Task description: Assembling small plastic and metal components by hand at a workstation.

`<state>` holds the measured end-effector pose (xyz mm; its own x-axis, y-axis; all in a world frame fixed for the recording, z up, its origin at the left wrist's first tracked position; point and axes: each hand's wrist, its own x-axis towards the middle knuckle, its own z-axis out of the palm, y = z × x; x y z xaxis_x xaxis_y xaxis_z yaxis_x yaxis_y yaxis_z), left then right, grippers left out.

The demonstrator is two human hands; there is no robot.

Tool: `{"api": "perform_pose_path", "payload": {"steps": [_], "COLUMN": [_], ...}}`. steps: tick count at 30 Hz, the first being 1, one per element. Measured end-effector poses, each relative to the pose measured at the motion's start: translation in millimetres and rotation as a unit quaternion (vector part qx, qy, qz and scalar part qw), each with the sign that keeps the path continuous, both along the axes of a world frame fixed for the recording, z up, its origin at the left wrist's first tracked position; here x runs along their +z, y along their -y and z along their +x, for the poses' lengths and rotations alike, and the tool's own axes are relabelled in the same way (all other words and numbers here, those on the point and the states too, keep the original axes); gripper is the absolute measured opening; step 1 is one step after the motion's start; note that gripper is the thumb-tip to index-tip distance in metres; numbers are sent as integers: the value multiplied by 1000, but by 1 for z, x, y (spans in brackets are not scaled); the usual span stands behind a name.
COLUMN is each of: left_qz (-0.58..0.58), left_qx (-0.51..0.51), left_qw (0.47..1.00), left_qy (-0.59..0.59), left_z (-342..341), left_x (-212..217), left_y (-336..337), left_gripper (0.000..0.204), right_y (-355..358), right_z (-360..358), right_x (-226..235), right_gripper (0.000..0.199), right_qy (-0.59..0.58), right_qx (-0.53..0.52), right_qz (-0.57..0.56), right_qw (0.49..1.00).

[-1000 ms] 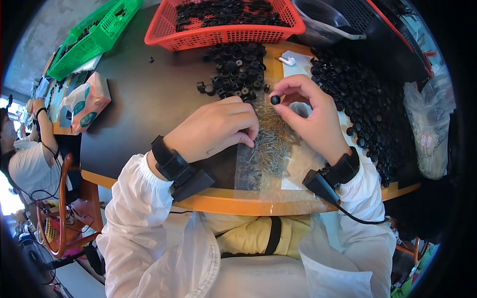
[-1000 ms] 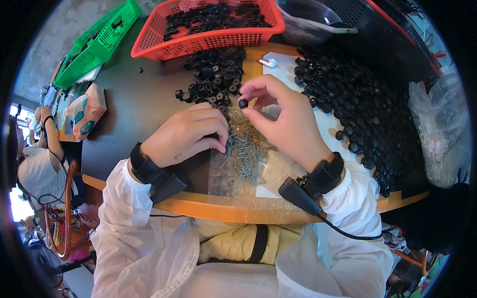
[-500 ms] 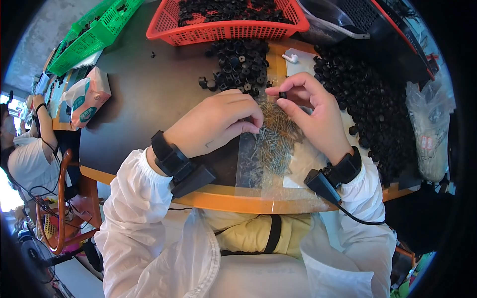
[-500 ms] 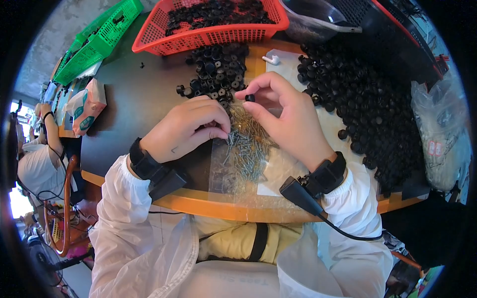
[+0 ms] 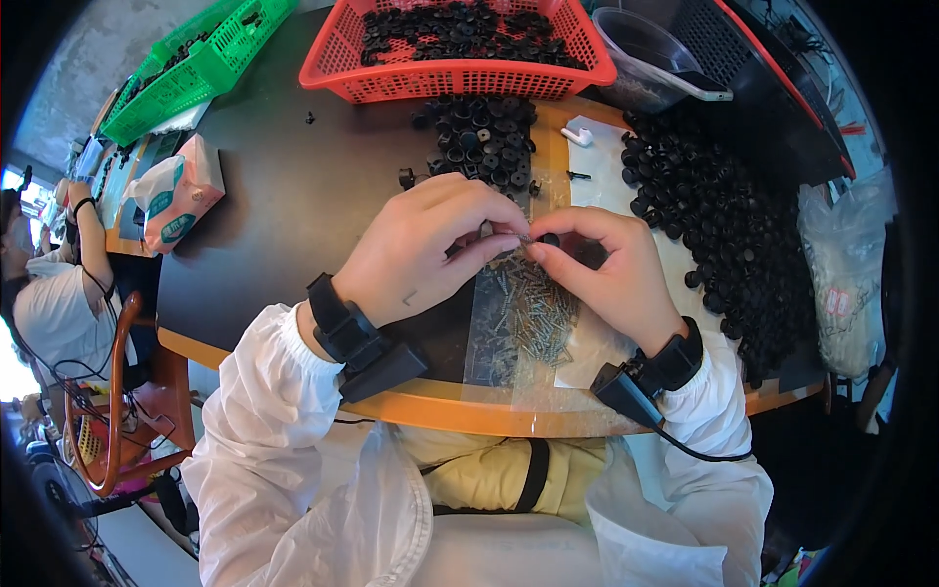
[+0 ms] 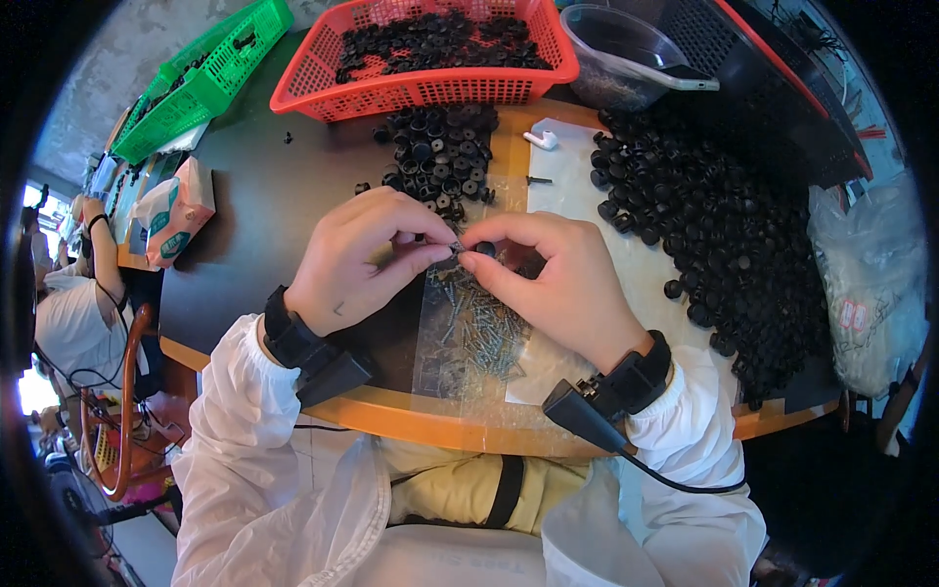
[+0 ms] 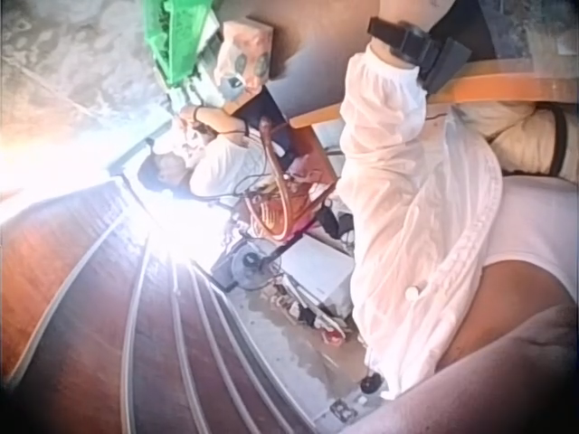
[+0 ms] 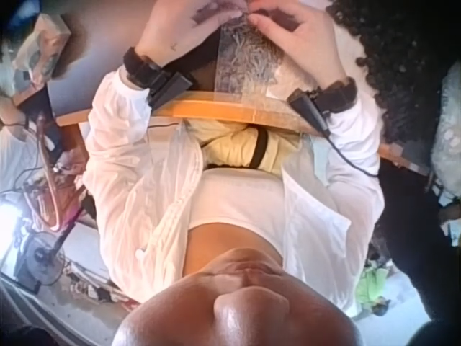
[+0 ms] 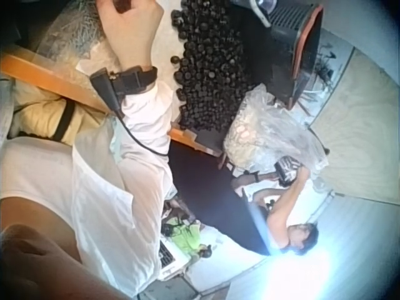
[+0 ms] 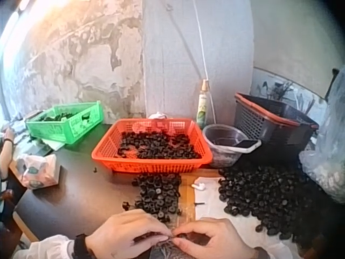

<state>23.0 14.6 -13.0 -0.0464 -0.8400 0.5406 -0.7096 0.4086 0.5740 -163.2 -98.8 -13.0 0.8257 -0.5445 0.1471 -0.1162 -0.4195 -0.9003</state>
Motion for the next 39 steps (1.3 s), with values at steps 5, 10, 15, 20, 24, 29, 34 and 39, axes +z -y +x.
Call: {"api": "perform_pose_path", "payload": {"steps": [5, 10, 15, 20, 24, 29, 34, 39], "left_qz": [28, 83, 170, 185, 74, -48, -120, -58], "left_qx": [8, -6, -110, -124, -52, -12, 28, 78], "left_qw": [998, 986, 904, 880, 973, 998, 992, 995], "left_qy": [-63, -143, -378, -420, -212, -39, 29, -33], "left_z": [-6, -6, -7, -6, -9, -7, -3, -10], "left_x": [-3, -1, -7, 3, 0, 5, 4, 4], "left_y": [-2, -4, -3, -5, -4, -2, -1, -1], "left_gripper": [20, 22, 31, 35, 36, 35, 34, 30], "right_y": [-1, 2, 2, 0, 3, 3, 1, 0], "right_z": [2, 3, 4, 3, 2, 3, 3, 5], "right_x": [1, 6, 5, 7, 3, 2, -1, 2], "right_gripper": [20, 16, 16, 17, 17, 17, 14, 15], "right_qy": [18, 50, 74, 92, 74, 56, 41, 46], "right_qx": [-18, -39, -40, -38, -9, -10, 37, 23], "right_qz": [-34, -264, -290, -239, -228, -234, -173, -197], "right_qw": [999, 962, 953, 966, 971, 971, 983, 979]}}
